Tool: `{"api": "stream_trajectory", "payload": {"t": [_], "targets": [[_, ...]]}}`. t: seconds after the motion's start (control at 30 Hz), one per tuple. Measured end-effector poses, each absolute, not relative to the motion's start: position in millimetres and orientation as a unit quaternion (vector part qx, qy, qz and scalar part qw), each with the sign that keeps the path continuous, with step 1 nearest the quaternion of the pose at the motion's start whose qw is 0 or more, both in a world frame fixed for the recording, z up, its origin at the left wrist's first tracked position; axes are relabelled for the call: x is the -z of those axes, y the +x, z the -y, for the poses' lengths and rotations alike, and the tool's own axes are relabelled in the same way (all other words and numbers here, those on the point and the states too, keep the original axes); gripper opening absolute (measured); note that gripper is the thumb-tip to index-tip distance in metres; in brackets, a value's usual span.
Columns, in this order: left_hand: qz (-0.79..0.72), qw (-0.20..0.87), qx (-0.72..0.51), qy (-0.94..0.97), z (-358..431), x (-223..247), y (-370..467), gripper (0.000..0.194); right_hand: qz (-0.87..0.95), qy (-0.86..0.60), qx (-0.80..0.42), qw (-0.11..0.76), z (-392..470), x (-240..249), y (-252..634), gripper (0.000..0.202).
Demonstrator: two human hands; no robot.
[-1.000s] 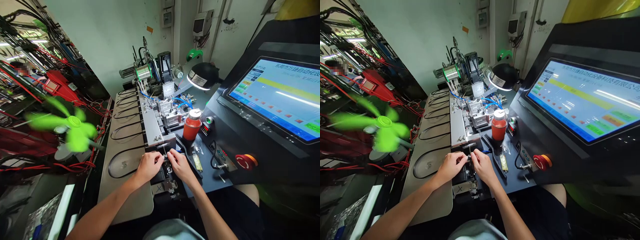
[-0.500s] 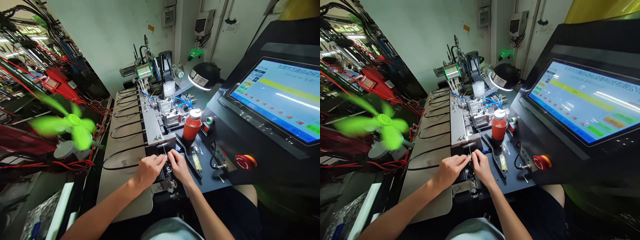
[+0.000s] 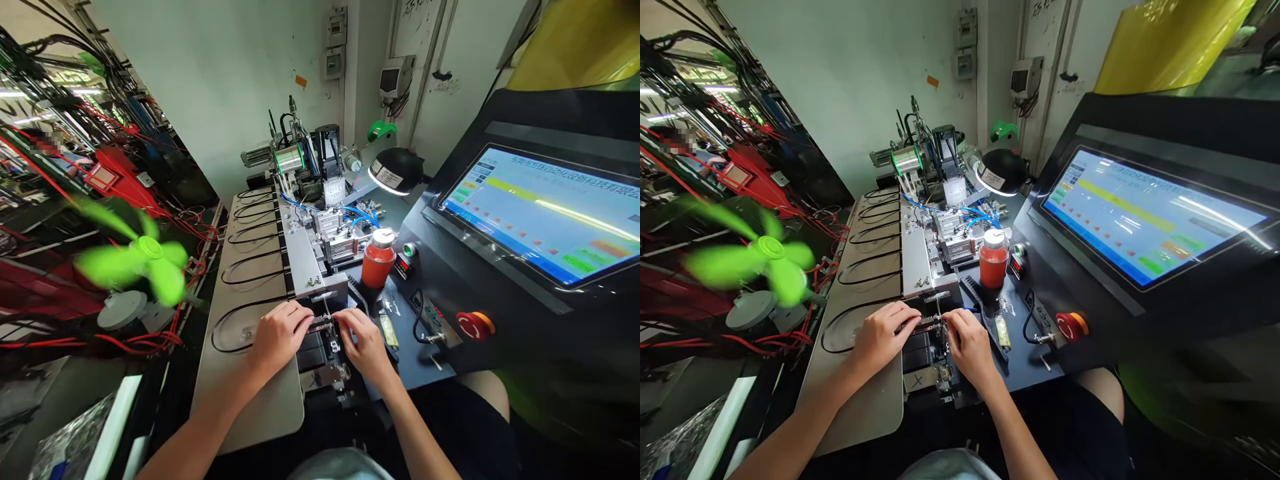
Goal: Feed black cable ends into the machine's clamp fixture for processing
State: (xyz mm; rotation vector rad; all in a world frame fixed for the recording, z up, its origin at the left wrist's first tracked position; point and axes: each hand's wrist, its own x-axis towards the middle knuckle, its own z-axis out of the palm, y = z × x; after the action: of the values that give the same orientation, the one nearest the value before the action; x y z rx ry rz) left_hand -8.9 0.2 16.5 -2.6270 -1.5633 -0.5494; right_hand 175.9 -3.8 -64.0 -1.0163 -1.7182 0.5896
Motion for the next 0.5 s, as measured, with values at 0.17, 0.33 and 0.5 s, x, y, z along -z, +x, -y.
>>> {"api": "stream_trajectory", "payload": {"t": [0.17,0.33,0.5], "targets": [[0.489,0.014,0.255,-0.834,0.3,-24.1,-12.5,0.022,0.671,-0.467,-0.218,0.533,7.8,65.2,179.6,0.021],[0.477,0.029,0.290,-0.829,1.8,-30.0,-16.4,0.024,0.692,-0.443,-0.244,0.515,11.8,61.2,180.9,0.020],[0.481,0.038,0.284,-0.828,-0.4,-28.3,-18.5,0.026,0.690,-0.450,-0.228,0.519,10.9,59.2,178.4,0.021]]}}
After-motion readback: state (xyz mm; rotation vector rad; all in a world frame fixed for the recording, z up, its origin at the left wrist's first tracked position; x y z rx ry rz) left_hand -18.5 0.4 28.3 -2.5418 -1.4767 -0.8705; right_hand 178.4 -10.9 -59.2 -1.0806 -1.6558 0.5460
